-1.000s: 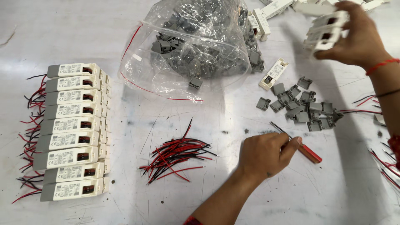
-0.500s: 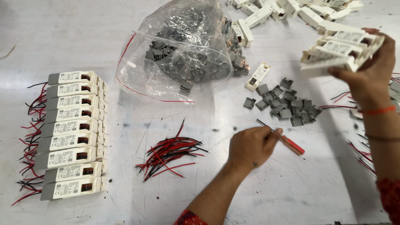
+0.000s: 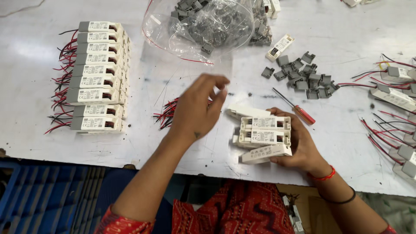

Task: The person assembles electrical components by inserting red and black wires into terminal blocks and securing them with a screwdriver. They then attach gray plastic covers to the wired units and stack the completed assemblies on the table.

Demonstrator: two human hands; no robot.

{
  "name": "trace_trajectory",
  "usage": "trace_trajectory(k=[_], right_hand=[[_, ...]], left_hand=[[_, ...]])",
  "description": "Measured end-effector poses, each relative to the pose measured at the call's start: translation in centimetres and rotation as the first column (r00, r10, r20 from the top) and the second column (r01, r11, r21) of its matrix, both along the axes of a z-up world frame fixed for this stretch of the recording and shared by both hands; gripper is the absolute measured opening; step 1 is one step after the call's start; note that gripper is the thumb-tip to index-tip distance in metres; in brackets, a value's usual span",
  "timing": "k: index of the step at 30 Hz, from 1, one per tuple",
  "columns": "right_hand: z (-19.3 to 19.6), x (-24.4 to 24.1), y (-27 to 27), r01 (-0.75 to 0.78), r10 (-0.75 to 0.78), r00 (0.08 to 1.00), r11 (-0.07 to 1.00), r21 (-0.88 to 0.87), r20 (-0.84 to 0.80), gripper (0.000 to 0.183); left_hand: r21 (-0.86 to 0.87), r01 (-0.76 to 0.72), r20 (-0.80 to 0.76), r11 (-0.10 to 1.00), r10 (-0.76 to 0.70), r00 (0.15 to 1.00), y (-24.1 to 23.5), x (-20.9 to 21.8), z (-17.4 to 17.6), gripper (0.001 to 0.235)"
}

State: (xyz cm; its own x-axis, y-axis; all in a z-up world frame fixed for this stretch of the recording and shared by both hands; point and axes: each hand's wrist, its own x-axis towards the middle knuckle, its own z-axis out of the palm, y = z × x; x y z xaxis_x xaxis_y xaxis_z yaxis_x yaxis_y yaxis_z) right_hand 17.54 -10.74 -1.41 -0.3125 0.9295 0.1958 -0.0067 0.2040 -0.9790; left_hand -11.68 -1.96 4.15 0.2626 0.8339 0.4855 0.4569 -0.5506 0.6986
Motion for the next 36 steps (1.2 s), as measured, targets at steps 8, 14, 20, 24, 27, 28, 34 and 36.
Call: trace_trajectory(k=[8, 14, 20, 24, 27, 28, 34, 36], right_hand=[[0.7, 0.8, -0.1, 0.078, -0.067, 0.958, 0.997, -0.028, 0.279, 0.112], [0.5, 1.6, 0.1, 0.092, -0.144, 0.901, 0.985, 0.145, 0.409, 0.106], [1.2, 1.1, -0.3, 0.15, -0.201, 0.868, 0.978, 0.147, 0.453, 0.102], [1.4, 0.8, -0.2, 0.131, -0.204, 0.856, 0.974, 0.182, 0.474, 0.072], [1.3, 0.6, -0.1, 0.069, -0.255, 0.804, 0.937, 0.342, 0.537, 0.07], [1.2, 0.6, -0.1, 0.047, -0.264, 0.802, 0.922, 0.384, 0.536, 0.068], [0.1, 0.9, -0.4, 0.156, -0.263, 0.87, 0.949, 0.274, 0.417, 0.042], [-0.4, 1.2, -0.5, 0.199, -0.266, 0.901, 0.956, 0.218, 0.343, 0.038]], left_hand=[[0.109, 0.152, -0.372, 0.982, -0.102, 0.923, -1.1, 3.4, -6.2, 0.047], [0.127, 0.09, -0.363, 0.988, -0.038, 0.931, -0.2, 3.3, -6.3, 0.04], [0.109, 0.118, -0.216, 0.987, -0.092, 0.972, -1.9, 3.7, -3.8, 0.024], [-0.383, 0.203, -0.219, 0.901, -0.302, 0.928, -3.0, 2.6, -2.9, 0.032], [-0.429, 0.257, -0.181, 0.866, -0.361, 0.915, -3.2, 1.9, -3.0, 0.034], [-0.431, 0.264, -0.176, 0.863, -0.367, 0.914, -3.0, 2.0, -3.1, 0.034], [-0.454, 0.196, -0.217, 0.869, -0.321, 0.922, -2.1, 3.0, -4.2, 0.024], [-0.341, 0.178, -0.212, 0.923, -0.26, 0.942, -2.2, 2.7, -4.4, 0.022]])
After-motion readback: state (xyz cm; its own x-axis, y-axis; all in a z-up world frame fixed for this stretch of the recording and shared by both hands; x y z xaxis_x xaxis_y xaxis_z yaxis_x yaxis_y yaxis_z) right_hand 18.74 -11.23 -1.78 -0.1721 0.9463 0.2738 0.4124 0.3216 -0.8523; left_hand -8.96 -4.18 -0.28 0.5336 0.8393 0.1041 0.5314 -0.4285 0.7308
